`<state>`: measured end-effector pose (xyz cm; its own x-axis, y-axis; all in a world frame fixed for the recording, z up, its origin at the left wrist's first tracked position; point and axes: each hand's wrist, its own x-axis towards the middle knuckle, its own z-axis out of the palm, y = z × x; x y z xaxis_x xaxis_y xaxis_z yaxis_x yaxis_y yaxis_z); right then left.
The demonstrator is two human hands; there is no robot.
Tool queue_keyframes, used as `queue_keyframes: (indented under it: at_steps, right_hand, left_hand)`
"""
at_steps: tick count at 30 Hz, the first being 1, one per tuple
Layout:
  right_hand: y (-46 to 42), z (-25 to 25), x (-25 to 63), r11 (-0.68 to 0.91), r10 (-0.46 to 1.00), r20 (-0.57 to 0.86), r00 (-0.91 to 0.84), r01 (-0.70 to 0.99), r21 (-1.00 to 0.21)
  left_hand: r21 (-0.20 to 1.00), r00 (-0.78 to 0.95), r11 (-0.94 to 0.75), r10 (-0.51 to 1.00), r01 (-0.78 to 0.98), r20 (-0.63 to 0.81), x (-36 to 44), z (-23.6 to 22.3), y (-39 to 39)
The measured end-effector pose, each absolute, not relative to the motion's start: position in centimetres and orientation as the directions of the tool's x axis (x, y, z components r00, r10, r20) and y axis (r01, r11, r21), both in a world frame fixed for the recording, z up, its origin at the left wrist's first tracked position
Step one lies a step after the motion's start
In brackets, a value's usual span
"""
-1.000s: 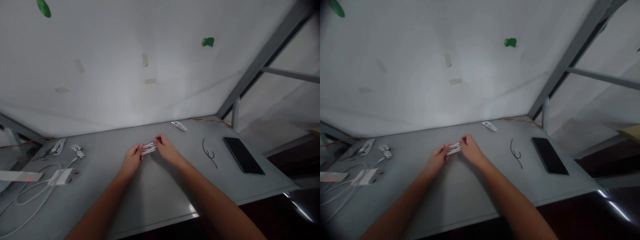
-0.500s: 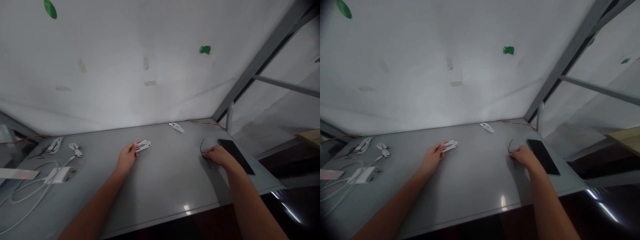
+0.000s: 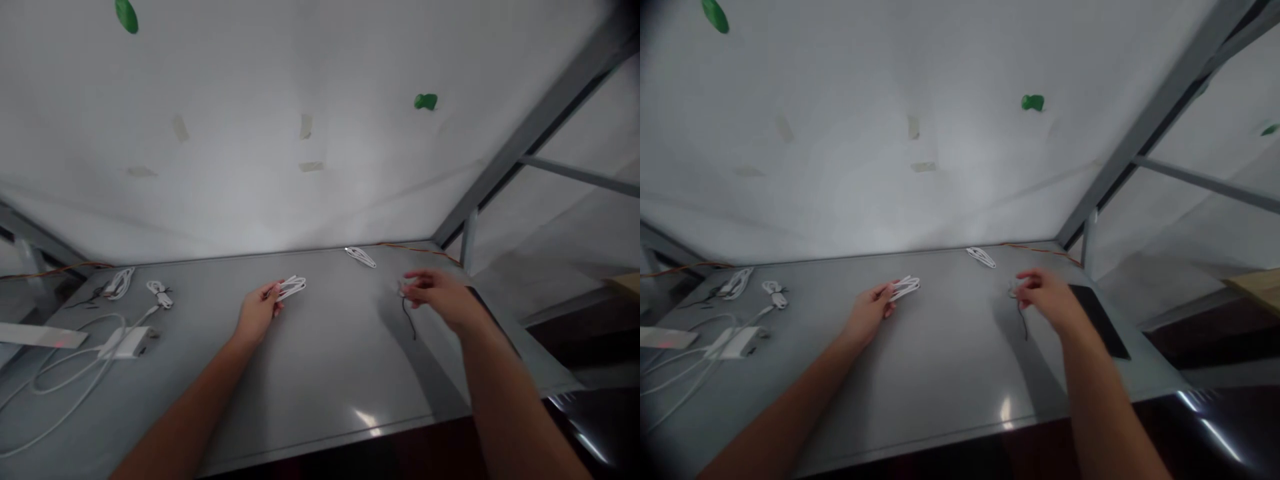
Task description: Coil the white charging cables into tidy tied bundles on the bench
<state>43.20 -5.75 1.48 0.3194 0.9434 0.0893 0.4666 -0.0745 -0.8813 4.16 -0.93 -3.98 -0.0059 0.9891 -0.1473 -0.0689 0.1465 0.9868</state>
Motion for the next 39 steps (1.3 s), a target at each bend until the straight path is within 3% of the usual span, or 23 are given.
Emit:
queue_keyframes:
  at_steps: [4, 10, 16, 27, 31, 35, 39]
  right_hand:
    - [-1.8, 0.4, 32.3, -0.04, 0.999, -0.028, 0.046, 0.264, -0.964]
    - [2.8, -2.6, 20.4, 0.083, 0.996, 0.089, 0.026, 0.164, -0.983]
    - [2.5, -4.6, 18.7, 0.184, 0.979, 0.18, -0.094, 0.031, -0.982]
    - [3.2, -5.8, 18.7, -0.01, 1.0, -0.008, -0.01, -0.234, -0.972]
    - [2.8, -6.0, 18.6, 0.049, 0.999, 0.049, 0.004, -0.131, -0.99]
    - [2.2, -6.3, 18.2, 0.251, 0.953, 0.268, 0.138, 0.131, -0.959]
    - [1.8, -6.3, 18.1, 0.361, 0.902, 0.413, 0.122, 0.309, -0.88]
  left_hand:
    - [0.947, 0.013, 0.194, 0.98, -0.255, -0.197, 4.3, -4.0, -0.8]
    - [0.9, 0.134, 0.225, 0.973, -0.373, -0.188, 3.2, -3.4, -0.4]
    - [0.888, 0.242, 0.289, 0.947, -0.359, -0.21, 2.6, -3.5, -0.1]
    - [0.837, 0.073, 0.228, 0.973, -0.497, -0.221, 2.2, -4.1, 0.8]
    - [0.829, 0.041, 0.218, 0.972, -0.514, -0.23, 2.2, -4.1, 1.0]
    - [0.866, -0.076, 0.159, 0.973, -0.474, -0.22, 2.2, -4.1, 1.3]
    - [0.894, -0.19, 0.113, 0.958, -0.433, -0.213, 2.0, -4.0, 1.5]
